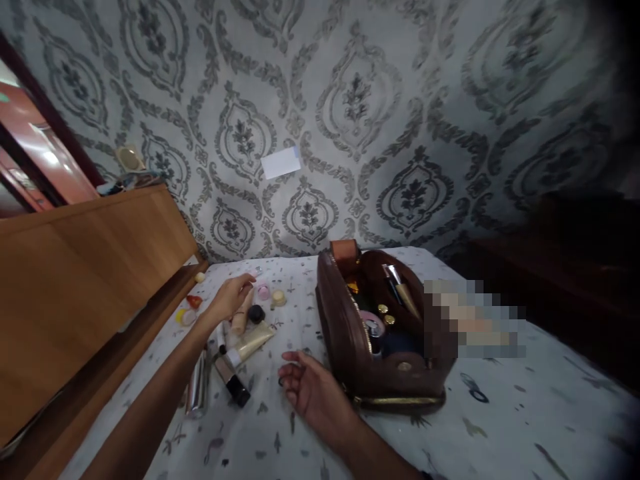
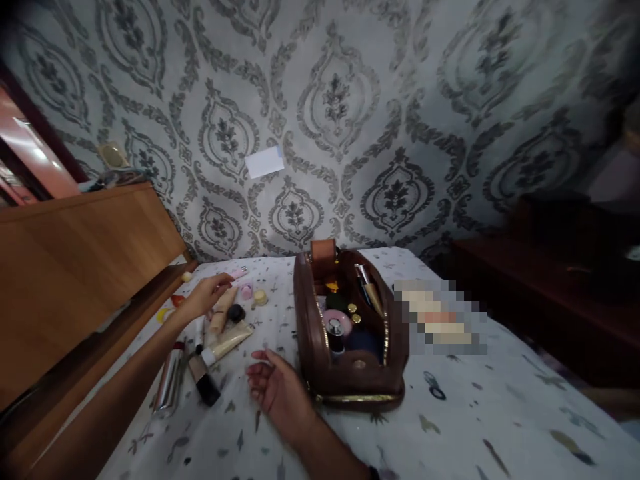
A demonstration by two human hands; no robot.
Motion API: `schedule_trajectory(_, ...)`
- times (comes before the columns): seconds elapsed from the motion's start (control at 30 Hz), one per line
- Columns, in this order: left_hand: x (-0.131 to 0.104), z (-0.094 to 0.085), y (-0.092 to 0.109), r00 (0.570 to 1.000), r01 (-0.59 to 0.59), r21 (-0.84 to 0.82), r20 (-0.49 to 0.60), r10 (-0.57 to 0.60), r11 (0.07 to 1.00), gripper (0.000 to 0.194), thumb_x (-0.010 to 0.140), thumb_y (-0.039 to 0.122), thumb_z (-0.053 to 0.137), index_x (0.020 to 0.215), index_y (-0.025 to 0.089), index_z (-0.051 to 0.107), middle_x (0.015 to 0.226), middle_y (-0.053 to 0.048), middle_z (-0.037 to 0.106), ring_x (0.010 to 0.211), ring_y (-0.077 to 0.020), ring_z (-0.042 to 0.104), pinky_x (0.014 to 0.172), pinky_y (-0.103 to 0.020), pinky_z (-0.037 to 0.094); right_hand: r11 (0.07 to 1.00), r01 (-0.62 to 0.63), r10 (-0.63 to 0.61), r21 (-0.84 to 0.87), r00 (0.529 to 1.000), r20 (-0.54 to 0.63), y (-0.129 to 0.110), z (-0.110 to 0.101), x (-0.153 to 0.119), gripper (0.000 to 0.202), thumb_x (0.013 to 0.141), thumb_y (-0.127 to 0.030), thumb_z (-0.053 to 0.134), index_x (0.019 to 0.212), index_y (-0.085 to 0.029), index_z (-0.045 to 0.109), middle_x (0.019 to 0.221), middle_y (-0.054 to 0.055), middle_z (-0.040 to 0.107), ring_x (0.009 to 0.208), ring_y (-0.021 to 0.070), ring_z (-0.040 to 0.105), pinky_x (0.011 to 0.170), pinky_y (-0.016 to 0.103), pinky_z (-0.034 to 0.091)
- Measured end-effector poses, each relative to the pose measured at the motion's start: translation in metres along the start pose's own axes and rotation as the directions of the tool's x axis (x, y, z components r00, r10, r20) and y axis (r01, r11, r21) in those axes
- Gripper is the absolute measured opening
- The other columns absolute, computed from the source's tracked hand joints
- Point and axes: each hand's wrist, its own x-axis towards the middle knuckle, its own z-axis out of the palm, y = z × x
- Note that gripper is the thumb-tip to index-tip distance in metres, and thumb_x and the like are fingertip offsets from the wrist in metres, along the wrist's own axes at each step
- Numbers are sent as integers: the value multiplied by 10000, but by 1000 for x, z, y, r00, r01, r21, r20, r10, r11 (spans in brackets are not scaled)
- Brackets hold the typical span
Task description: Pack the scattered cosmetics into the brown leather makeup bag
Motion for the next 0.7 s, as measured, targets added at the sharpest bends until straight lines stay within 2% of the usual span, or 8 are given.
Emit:
schedule_trajectory(0.07,-15,4,-17,997,77,2,3,-77,997,285,866,199,437,1048,184,656,961,-65,720,894,-210,647,806,-308,481,1000,-2,2,-13,1000,-3,-1,1,-1,254,717,-332,743,839,-136,635,672,37,674,561,101,570,528,199,370)
schedule_trajectory(0.2,-44,8,-46,987,161,3,-22,-161,987,298,842,154,443,1051,185,655,979,-59,720,885,-202,654,815,-304,487,999,-9,9,-33,1000,-3,-2,1,-2,255,712,-321,755,861,-141,651,704,38,675,592,104,578,555,200,401)
schedule_trajectory(0.43,-85,-4,-93,942,312,2,-129,-309,950,259,843,169,457,991,188,668,947,-65,718,950,-221,640,884,-347,477,998,-18,17,-57,999,-32,-3,2,-1,216,728,-300,746,860,-144,675,724,45,679,615,106,584,562,200,421)
schedule_trajectory(0.57,-106,-13,-104,919,359,-32,-163,-359,933,256,842,165,441,970,184,662,944,-53,715,919,-190,648,881,-314,484,998,-10,8,-68,1000,-28,-2,1,0,206,740,-291,735,868,-136,689,738,59,684,632,118,591,572,214,434)
schedule_trajectory(0.7,-129,-12,-102,902,386,-47,-190,-388,921,244,858,204,437,960,197,658,969,-47,714,930,-195,646,889,-316,479,997,-27,25,-71,999,-34,-3,0,-1,174,753,-280,725,859,-145,700,745,60,684,626,121,588,567,223,438)
